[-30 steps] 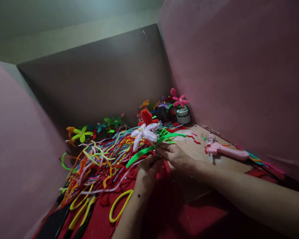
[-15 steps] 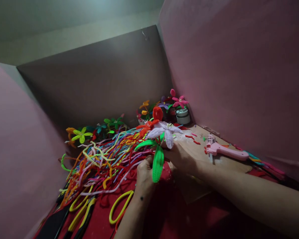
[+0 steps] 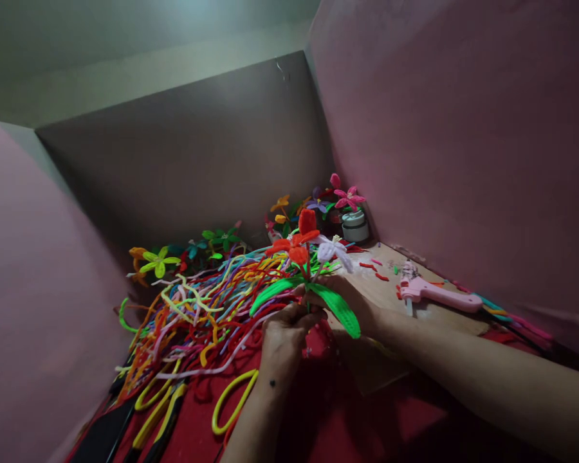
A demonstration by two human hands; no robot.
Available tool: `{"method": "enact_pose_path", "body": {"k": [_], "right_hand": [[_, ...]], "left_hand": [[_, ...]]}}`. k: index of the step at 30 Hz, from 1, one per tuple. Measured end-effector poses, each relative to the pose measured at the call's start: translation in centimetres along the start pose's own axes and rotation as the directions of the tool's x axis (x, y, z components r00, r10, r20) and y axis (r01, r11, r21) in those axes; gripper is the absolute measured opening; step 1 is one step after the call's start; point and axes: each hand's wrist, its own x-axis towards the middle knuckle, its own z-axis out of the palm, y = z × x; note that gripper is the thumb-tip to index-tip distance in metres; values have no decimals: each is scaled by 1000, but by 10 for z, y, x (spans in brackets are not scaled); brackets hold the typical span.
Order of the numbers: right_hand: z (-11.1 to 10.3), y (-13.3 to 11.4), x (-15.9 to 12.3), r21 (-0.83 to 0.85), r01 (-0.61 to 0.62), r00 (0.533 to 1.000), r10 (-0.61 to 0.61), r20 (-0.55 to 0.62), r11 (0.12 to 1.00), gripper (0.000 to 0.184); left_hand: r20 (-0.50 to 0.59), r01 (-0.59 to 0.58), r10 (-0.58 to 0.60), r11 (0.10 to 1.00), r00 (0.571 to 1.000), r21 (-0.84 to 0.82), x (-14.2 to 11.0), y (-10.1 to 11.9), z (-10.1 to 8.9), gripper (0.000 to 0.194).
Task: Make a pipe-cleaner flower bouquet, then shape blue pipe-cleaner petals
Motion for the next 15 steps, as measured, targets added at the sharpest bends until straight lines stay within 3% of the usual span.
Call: {"method": "enact_pose_path", "body": {"k": [2,4,7,10,15], "right_hand": [[2,-4,-2,-3,7,1000,-7,-17,1000,32],[7,-9,-6,-158,80,992,-94,-85,984,22],[13,-14,-13,-273,125,978,-165,-129,954,10],[14,-16,-16,-284,131,974,-176,-141,950,11],[8,-12,-12,-258,113,984,-144,-102,959,24]], "left_hand": [[-31,20,-19,999,999,40,-1,2,1,22],[-65,25,-20,996,998,83,-1,2,2,26],[-54,-9,7,1000,999,-30,-1,-1,4,22],[-20,-18,15,987,1000,-159,0,-4,5,17],[-63,-38,38,999,997,0,5,-10,4,16]]}}
